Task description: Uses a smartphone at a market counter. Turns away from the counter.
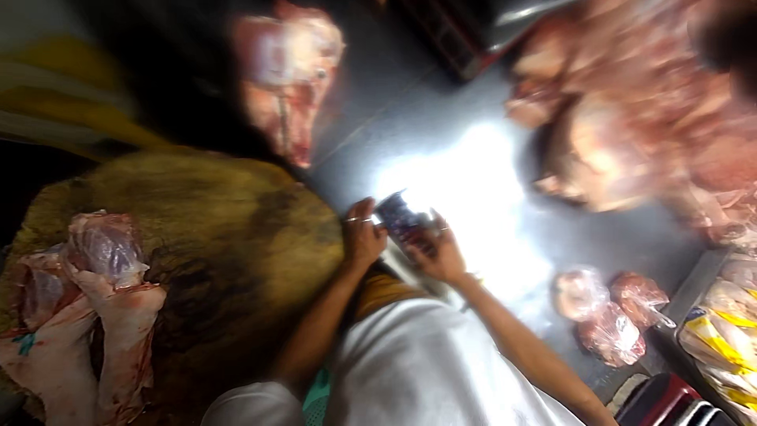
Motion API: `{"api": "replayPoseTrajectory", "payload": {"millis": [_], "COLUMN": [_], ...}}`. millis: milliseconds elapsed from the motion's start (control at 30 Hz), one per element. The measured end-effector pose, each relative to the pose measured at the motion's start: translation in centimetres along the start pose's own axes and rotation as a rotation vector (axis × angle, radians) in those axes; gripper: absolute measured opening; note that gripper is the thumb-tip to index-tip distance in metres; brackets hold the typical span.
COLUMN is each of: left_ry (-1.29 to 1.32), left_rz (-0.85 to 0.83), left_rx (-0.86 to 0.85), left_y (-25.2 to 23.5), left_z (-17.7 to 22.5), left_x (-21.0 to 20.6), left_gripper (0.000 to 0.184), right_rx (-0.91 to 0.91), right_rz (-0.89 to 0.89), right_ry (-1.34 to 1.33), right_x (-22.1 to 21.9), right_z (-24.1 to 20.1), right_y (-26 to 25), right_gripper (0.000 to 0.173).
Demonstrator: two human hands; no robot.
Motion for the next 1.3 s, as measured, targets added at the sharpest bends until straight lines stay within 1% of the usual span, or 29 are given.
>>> {"api": "replayPoseTrajectory", "payload": {"millis": [100,200,333,633,1000,1133,1300], "left_ry": [-0.013,-0.019,-0.022,-0.057,-0.05,-0.044,-0.043], "left_rz": [-0.002,-0.01,0.011,-0.003,-0.022,-0.009,0.0], "left_rx": [-0.002,0.001,-0.012,-0.006,0.006,-0.005,-0.003], "left_y": [0.0,0.0,0.0,0.0,0.0,0.0,0.0], "left_z": [0.1,0.3,0.6,0.6,0.6,0.6,0.5], "left_x": [0.1,0.3,0.5,0.5,0.5,0.6,0.6], "left_gripper": [0.063,0.063,0.062,0.062,0.063,0.061,0.062], "right_rx": [-0.126,-0.176,-0.181,-0.166,-0.151,-0.15,-0.149], "right_rz": [0.005,-0.02,-0.014,0.015,0.025,-0.004,0.0], "right_ry": [-0.017,-0.076,-0.105,-0.136,-0.14,-0.107,-0.1], "right_x": [0.3,0.6,0.9,0.9,0.8,0.5,0.3], "right_z": [2.2,3.3,3.9,4.4,4.4,4.4,4.5], "right_y": [1.6,1.9,1.7,1.9,2.1,2.1,2.0], "right_gripper": [0.064,0.067,0.064,0.057,0.058,0.062,0.061]}}
Point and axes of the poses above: each hand's wrist, its own y-axis away from the middle knuckle, its own x-axis out of the back of the hand, z = x × y, the point moved 8 cm from there along -y, towards the middle knuckle, and after that the axes turned 13 degrees about x, right-handed, at the moved point
